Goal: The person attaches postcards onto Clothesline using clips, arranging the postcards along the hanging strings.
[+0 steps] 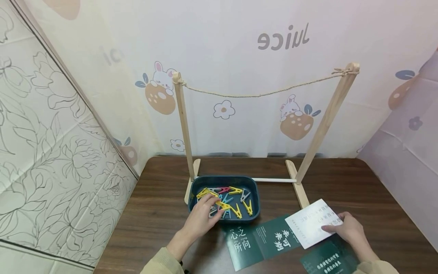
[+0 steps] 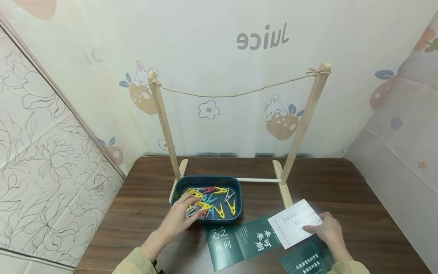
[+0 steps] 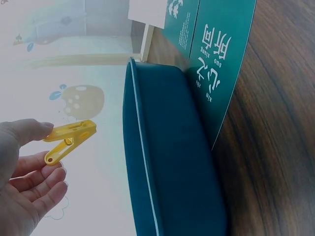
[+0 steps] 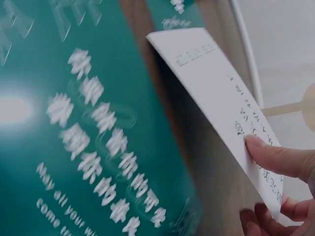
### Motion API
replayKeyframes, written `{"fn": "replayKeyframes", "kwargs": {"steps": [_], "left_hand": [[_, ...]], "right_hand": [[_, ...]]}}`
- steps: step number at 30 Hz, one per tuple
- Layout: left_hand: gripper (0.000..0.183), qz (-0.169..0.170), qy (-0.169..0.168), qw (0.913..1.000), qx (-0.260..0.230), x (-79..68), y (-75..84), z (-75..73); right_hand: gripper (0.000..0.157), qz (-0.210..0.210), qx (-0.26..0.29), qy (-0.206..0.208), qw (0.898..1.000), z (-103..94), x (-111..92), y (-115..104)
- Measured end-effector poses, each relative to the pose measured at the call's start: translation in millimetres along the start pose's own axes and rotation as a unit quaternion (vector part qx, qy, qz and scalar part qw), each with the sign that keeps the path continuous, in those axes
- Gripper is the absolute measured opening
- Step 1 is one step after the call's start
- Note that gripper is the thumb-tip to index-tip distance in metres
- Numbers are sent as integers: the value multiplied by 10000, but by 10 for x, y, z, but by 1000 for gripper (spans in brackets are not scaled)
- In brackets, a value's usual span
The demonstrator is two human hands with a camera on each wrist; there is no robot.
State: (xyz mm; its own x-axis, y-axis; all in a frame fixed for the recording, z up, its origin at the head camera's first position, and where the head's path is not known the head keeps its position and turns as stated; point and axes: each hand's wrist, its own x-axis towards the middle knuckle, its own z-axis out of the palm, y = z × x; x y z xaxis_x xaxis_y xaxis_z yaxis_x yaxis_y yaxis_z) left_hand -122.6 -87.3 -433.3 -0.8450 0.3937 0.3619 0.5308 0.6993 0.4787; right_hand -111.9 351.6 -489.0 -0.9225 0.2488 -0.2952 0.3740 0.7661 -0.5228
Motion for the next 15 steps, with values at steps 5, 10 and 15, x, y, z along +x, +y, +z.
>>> {"fn": "replayKeyframes", "kwargs": {"steps": [5, 10, 15], "left_hand": [[32, 49, -8, 10000, 28, 13, 5, -54], [32, 102, -61, 9999, -42, 38, 7, -120], [33, 10, -196, 9998, 98, 49, 13, -199]], "right_hand": [[81, -231, 157, 256, 9993, -51, -36, -83], [65, -514, 271, 552, 9968, -90, -59, -163], [62, -648, 795, 743, 9919, -34, 27, -88]]}}
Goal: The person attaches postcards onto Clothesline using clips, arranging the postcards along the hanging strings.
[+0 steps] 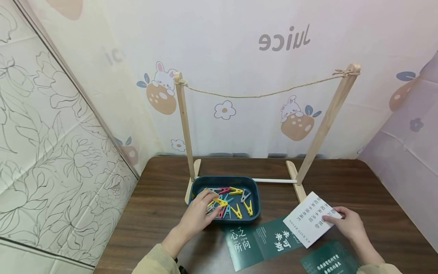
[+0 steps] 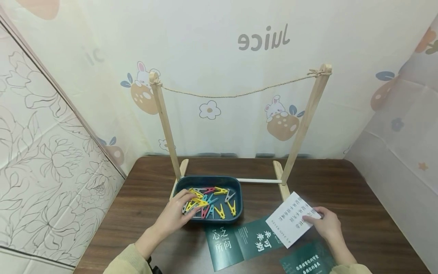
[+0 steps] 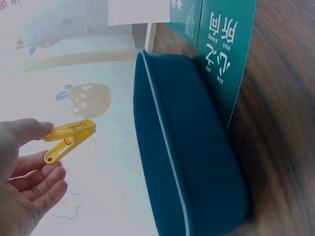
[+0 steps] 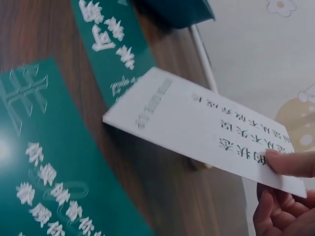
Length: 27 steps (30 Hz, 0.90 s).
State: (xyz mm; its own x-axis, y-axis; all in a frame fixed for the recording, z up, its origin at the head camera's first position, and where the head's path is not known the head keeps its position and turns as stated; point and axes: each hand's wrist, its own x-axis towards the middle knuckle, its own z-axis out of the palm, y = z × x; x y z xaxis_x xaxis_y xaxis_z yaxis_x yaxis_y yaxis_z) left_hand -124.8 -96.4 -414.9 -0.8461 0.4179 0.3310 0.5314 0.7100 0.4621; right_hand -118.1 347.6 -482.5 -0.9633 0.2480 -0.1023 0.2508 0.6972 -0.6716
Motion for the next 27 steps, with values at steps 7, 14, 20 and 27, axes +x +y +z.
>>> {"fn": "replayKeyframes", "kwargs": {"steps": [7, 14, 20, 27], "left_hand": [[36, -90, -152, 9998, 39, 7, -11, -137], [33, 80, -50, 9999, 128, 36, -17, -292], [32, 326, -2, 9990, 306, 98, -39, -428], [33, 580, -14, 9964, 613, 180, -50, -611]], "right_hand": [[57, -59, 954, 227, 9952, 287, 423, 680], [51, -526, 461, 772, 9946, 453, 666, 908], [39, -912, 544, 299, 9939, -79, -47, -523], [38, -1313, 486, 169, 9900, -229, -149, -1040]]}}
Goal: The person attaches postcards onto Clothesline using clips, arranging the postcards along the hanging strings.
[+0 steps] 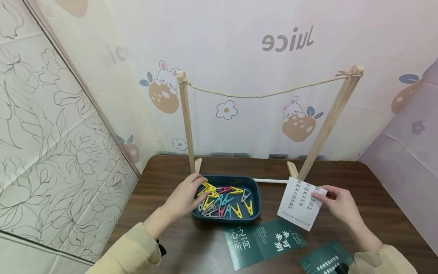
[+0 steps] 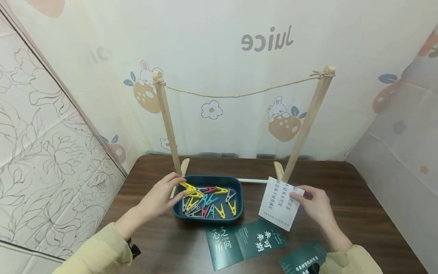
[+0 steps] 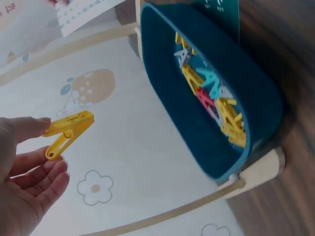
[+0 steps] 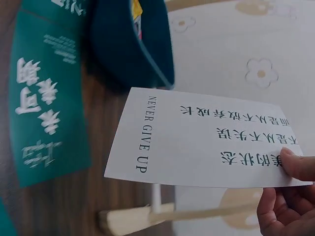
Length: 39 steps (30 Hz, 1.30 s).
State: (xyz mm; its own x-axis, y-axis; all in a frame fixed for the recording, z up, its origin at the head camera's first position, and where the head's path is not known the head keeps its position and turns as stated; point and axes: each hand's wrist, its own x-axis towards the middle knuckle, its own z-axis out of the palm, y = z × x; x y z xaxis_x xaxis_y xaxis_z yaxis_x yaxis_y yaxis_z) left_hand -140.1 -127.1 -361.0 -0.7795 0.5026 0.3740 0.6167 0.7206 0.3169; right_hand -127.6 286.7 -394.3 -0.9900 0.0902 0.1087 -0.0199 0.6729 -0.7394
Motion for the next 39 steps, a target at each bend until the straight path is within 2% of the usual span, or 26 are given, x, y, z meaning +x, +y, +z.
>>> {"fn": "replayKeyframes", "kwargs": {"steps": [4, 14, 28, 39], "left_hand": [[32, 180, 14, 9997, 137, 53, -5, -109], [30, 264, -45, 9989, 387, 189, 5, -373], [28, 517, 118, 9980, 349, 352, 10, -682], [29, 571, 218, 9975, 350, 507, 35, -934]], "right_hand": [[37, -140, 48, -111, 9998, -3, 46, -172], [30, -591, 40, -246, 9979, 35, 182, -531], [28, -910, 52, -391, 9951, 105, 342, -897], [23, -1180, 12, -387, 9923, 152, 469, -1239]]}}
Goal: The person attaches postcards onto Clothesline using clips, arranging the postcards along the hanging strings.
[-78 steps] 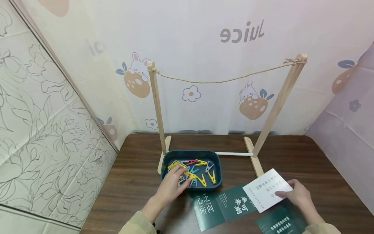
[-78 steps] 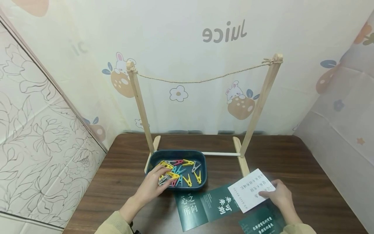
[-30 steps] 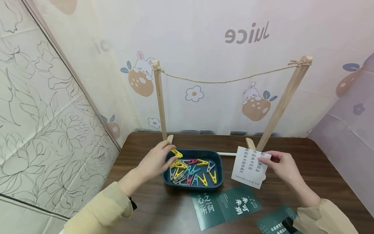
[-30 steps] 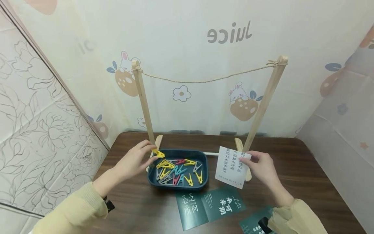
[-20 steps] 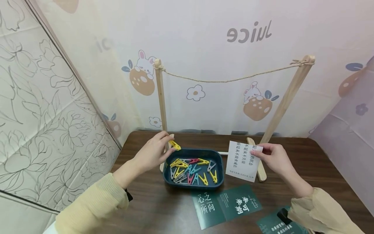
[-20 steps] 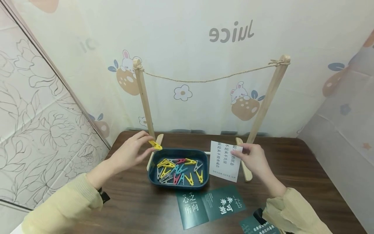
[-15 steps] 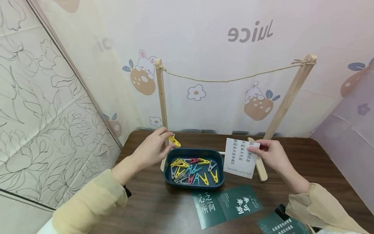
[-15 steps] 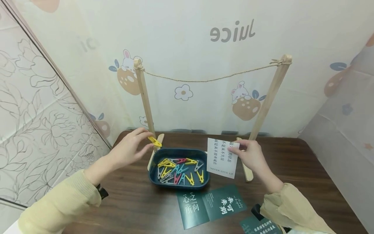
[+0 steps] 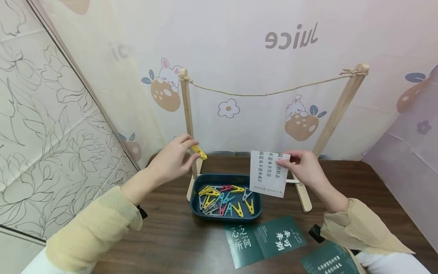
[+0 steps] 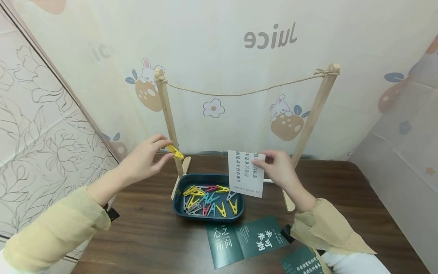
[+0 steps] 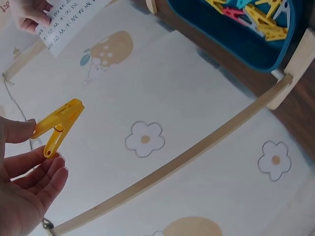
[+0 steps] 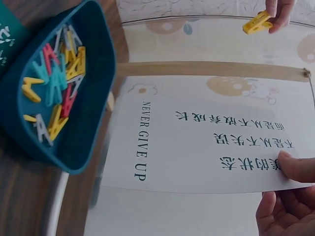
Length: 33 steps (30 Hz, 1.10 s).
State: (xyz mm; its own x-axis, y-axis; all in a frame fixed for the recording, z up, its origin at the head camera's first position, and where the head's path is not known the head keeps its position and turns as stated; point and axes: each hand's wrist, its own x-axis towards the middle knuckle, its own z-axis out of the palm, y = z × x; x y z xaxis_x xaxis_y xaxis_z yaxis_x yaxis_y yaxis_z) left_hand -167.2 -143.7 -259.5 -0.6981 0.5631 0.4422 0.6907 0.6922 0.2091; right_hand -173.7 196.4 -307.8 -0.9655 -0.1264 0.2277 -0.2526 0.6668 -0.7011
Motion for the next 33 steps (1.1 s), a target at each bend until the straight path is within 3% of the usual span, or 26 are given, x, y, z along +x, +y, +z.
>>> {"fn": "replayKeyframes", "kwargs": {"steps": [14, 18, 33], "left_hand": [[28, -139, 368, 9992, -119, 179, 22, -291], [27, -13, 431, 9990, -129, 232, 34, -359], [27, 141, 317, 9990, 283, 459, 63, -573]], "right_hand": [[22, -208, 343, -55, 9992, -2, 216, -338], [20, -323, 356, -6, 9988, 25, 294, -428], [23, -274, 566, -232, 9977, 220, 568, -745]]}}
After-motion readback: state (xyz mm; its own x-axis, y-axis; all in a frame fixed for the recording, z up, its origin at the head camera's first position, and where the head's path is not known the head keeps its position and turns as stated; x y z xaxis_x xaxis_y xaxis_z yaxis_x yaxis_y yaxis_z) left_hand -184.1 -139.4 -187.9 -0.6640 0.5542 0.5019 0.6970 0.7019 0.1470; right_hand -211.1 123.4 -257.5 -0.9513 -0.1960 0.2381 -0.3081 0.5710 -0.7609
